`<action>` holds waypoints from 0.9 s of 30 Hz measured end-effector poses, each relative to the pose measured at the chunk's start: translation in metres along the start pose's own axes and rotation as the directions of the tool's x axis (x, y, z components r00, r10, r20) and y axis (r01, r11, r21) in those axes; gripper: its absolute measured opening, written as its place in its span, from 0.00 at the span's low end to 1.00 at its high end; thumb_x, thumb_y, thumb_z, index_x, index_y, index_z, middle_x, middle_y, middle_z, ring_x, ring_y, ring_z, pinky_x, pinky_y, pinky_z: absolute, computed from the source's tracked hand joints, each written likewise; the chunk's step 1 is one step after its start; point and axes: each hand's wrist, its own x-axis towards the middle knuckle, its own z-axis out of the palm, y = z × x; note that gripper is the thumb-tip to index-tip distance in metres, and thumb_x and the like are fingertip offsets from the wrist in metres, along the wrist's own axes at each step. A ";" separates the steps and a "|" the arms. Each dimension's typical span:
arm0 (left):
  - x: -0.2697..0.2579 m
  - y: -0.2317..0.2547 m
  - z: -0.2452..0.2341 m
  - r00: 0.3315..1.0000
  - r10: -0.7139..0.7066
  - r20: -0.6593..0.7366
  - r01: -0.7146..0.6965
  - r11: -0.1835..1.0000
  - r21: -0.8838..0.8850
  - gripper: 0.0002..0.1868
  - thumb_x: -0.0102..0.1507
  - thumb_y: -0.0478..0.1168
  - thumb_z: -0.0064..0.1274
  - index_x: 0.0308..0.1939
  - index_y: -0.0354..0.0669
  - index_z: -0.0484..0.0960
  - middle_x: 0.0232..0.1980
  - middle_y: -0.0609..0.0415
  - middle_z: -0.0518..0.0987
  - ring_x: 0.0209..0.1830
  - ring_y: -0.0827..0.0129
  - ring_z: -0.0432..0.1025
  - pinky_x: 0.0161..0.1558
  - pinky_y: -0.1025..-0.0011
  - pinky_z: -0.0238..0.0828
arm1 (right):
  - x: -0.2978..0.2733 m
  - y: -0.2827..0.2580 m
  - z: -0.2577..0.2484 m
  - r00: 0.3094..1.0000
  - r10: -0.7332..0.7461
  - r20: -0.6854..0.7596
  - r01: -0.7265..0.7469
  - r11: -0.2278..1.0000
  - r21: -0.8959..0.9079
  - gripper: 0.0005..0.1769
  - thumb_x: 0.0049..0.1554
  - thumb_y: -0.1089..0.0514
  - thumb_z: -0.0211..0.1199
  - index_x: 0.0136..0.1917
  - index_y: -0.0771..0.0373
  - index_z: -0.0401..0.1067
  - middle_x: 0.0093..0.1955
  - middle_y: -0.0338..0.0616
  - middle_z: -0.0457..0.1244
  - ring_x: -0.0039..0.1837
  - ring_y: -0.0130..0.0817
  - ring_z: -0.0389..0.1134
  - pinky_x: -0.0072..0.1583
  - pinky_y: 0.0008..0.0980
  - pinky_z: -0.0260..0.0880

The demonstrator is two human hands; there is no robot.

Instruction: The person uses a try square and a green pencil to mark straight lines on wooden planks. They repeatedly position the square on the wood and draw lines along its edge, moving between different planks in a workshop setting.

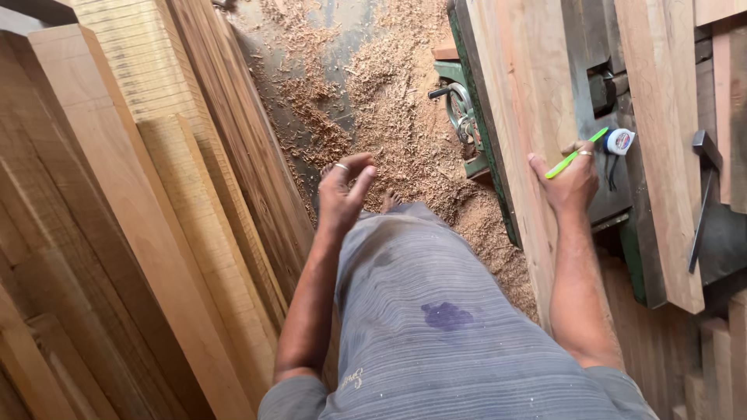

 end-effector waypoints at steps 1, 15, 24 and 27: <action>-0.003 0.000 0.010 0.999 0.031 0.027 -0.032 0.998 0.048 0.15 0.68 0.42 0.58 0.56 0.41 0.83 0.52 0.48 0.85 0.54 0.66 0.80 0.59 0.67 0.79 | 0.000 -0.002 0.000 0.999 -0.026 -0.021 0.026 1.000 -0.008 0.38 0.53 0.38 0.81 0.59 0.61 0.62 0.51 0.53 0.66 0.52 0.54 0.70 0.53 0.52 0.69; -0.038 0.007 0.092 0.996 -0.006 0.084 -0.005 0.991 0.131 0.19 0.65 0.49 0.59 0.56 0.43 0.83 0.48 0.51 0.86 0.43 0.68 0.82 0.43 0.68 0.82 | 0.014 0.045 0.043 0.889 -0.354 -0.291 0.425 0.873 0.237 0.33 0.59 0.47 0.82 0.60 0.64 0.63 0.63 0.57 0.62 0.68 0.57 0.64 0.69 0.52 0.65; -0.077 -0.024 0.097 0.997 0.063 -0.044 -0.050 0.967 0.250 0.20 0.68 0.50 0.55 0.58 0.43 0.81 0.49 0.50 0.86 0.50 0.65 0.81 0.54 0.64 0.79 | 0.040 0.077 0.062 0.861 -0.423 -0.282 0.482 0.855 0.189 0.33 0.54 0.59 0.73 0.68 0.68 0.62 0.62 0.54 0.65 0.64 0.55 0.68 0.69 0.50 0.66; -0.093 -0.023 0.100 1.000 0.007 -0.010 -0.004 0.965 0.264 0.20 0.67 0.50 0.56 0.57 0.43 0.81 0.48 0.50 0.86 0.49 0.64 0.81 0.53 0.64 0.79 | 0.039 0.080 0.068 0.828 -0.446 -0.340 0.535 0.810 0.242 0.30 0.56 0.58 0.72 0.67 0.67 0.62 0.66 0.55 0.64 0.66 0.52 0.67 0.72 0.48 0.67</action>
